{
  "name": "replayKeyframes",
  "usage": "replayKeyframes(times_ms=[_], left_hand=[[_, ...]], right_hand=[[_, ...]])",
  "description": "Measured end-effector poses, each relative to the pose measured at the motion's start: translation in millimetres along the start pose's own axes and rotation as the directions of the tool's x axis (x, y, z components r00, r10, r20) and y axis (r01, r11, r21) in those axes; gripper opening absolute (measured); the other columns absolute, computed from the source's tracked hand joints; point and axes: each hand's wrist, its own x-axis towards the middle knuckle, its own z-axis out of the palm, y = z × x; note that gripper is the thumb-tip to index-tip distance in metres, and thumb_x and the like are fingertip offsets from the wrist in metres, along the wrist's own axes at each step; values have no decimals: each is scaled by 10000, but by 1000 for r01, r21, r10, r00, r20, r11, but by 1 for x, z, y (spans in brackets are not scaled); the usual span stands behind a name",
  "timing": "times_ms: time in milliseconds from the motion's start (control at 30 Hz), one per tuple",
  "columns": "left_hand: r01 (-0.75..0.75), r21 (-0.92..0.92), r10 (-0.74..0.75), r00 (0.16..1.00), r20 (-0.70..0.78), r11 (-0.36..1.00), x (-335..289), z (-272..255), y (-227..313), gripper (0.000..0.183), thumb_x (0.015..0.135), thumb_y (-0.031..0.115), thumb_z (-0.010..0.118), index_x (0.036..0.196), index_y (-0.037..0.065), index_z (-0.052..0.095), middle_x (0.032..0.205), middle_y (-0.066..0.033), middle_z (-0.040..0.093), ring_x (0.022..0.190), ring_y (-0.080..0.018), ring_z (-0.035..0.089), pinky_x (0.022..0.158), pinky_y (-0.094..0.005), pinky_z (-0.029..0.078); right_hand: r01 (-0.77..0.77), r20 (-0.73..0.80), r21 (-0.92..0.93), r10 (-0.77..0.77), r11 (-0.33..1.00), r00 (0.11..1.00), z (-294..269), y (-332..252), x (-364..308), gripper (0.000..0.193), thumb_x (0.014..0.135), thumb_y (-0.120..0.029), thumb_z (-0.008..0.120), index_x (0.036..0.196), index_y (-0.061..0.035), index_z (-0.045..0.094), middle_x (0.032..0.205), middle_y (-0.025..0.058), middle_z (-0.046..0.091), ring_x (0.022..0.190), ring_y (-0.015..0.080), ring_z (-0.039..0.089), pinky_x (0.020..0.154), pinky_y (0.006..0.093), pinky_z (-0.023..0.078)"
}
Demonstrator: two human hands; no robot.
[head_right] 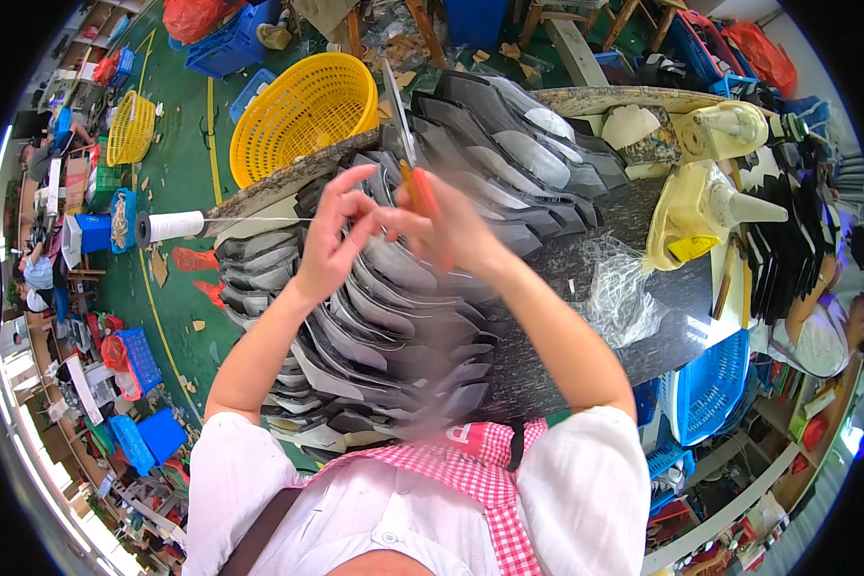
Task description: Cutting off excess thread and separating shoe upper components using scissors.
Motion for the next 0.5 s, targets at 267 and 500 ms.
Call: replayKeyframes(times_ms=[267,500], left_hand=[[-34,590,8,999,47,807,31,-43,16,79,838,105,734,876,44,702,680,11,491,637,-98,440,608,-273,345],[-3,562,-144,966,217,827,100,-36,-56,165,802,164,754,808,19,675,712,-21,510,644,-122,480,601,-291,392]], right_hand=[[151,-506,-130,-197,980,840,-74,27,-71,195,896,-73,685,964,-73,501,687,-21,539,602,54,534,512,200,408],[-48,-466,-699,-404,713,787,-90,93,-43,255,859,-133,678,1090,-88,581,835,193,679,777,405,671,633,424,515]])
